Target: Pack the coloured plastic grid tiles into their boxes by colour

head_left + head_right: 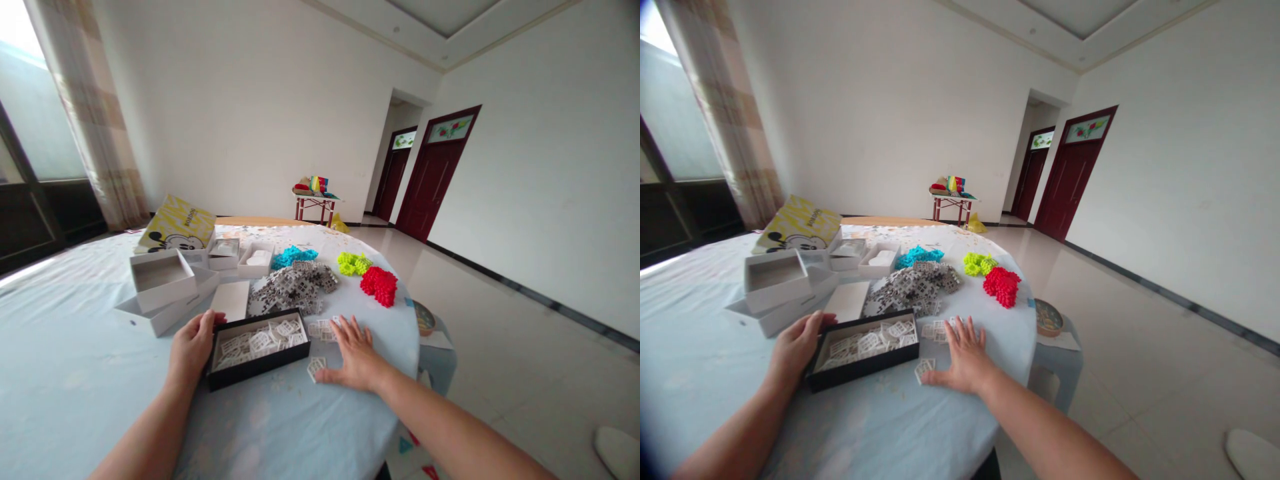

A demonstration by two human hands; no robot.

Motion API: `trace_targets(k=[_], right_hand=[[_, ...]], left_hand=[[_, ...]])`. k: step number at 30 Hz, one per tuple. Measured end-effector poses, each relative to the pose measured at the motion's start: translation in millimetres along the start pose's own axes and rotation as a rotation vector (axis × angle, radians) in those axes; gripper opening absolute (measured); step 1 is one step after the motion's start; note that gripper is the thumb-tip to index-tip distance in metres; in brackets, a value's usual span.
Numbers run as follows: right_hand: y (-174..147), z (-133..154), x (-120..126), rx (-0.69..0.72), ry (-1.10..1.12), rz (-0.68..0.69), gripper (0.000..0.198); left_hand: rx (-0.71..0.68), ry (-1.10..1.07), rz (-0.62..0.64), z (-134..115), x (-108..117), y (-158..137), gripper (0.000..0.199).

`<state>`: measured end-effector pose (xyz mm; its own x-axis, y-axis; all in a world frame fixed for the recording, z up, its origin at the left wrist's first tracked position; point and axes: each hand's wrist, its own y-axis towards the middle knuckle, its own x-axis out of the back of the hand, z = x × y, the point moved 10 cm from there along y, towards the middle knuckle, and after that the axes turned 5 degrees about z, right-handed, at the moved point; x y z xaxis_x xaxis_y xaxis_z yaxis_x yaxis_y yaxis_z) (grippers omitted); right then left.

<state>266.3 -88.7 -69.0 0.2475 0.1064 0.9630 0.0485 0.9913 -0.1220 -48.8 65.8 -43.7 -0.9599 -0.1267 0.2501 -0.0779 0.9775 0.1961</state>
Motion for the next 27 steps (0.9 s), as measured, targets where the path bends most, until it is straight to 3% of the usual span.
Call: trace_targets(k=[7,12,18,23,27], right_hand=[[32,12,6,0.043,0.028,0.0,0.109],[47,15,24,0.149,0.025,-0.173,0.103],[30,3,54,0.242,0.032,-0.356,0.09],[21,-21,36,0.184,-0.014,-0.169,0.107],[27,-28,23,0.156,-0.043,-0.114,0.103]], left_hand=[[-0.014,0.037,-0.002,-1,4,0,0.035],[-0.052,0.008,0.031,-4,1,1,0.038],[-0.066,0.029,0.056,-6,-1,-1,0.039],[-0.079,0.083,0.16,-19,-10,-1,0.04],[-0.144,0.267,0.362,-35,-29,-10,0.043]])
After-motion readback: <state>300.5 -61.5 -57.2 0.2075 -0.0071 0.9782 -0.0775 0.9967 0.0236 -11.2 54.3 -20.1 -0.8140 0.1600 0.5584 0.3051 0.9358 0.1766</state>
